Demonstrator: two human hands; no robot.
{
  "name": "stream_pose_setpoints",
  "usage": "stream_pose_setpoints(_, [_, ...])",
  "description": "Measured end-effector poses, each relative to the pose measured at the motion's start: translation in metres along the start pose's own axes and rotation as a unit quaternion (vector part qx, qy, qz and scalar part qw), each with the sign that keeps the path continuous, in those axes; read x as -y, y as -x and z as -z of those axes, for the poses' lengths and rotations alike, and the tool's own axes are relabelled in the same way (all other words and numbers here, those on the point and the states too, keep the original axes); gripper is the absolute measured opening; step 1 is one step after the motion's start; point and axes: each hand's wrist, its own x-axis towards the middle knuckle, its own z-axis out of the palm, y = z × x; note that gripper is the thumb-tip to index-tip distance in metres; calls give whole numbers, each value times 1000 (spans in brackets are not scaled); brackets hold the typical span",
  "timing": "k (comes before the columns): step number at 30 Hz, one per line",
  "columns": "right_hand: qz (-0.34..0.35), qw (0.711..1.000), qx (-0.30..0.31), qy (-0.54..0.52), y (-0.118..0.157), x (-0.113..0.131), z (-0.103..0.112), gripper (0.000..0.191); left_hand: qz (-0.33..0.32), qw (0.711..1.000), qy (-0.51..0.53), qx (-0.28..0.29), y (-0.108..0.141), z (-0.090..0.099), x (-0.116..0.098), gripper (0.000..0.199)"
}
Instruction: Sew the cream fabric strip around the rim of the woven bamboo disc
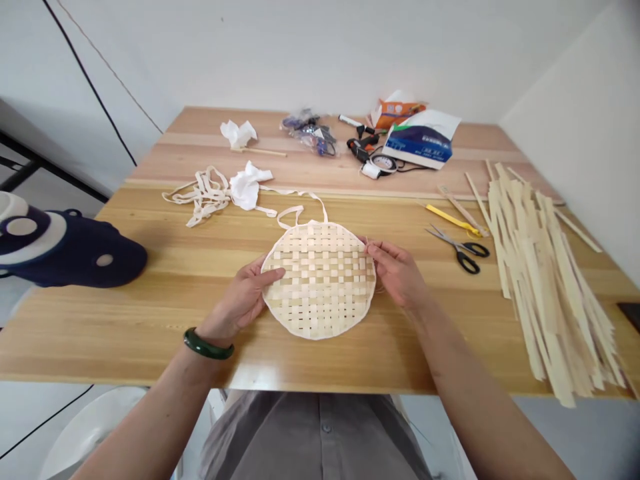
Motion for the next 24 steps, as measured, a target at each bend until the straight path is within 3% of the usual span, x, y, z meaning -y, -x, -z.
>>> stream_pose_setpoints(5, [30,998,15,-62,-49,1,-6,23,-16,1000,-18,-14,-38,-5,-18,43])
stream_pose_setpoints(11, [40,992,20,-116,-62,-4,4,19,-19,1000,-9,13,-71,-3,-23,49])
stream_pose_setpoints(19, [9,987,46,-151,-69,-3,11,12,-2,1000,-18,25,-75,5,-23,62])
stream_pose_setpoints(24, [13,987,57,-152,-69,-4,13,13,2,1000,-23,20,-75,3,-24,57])
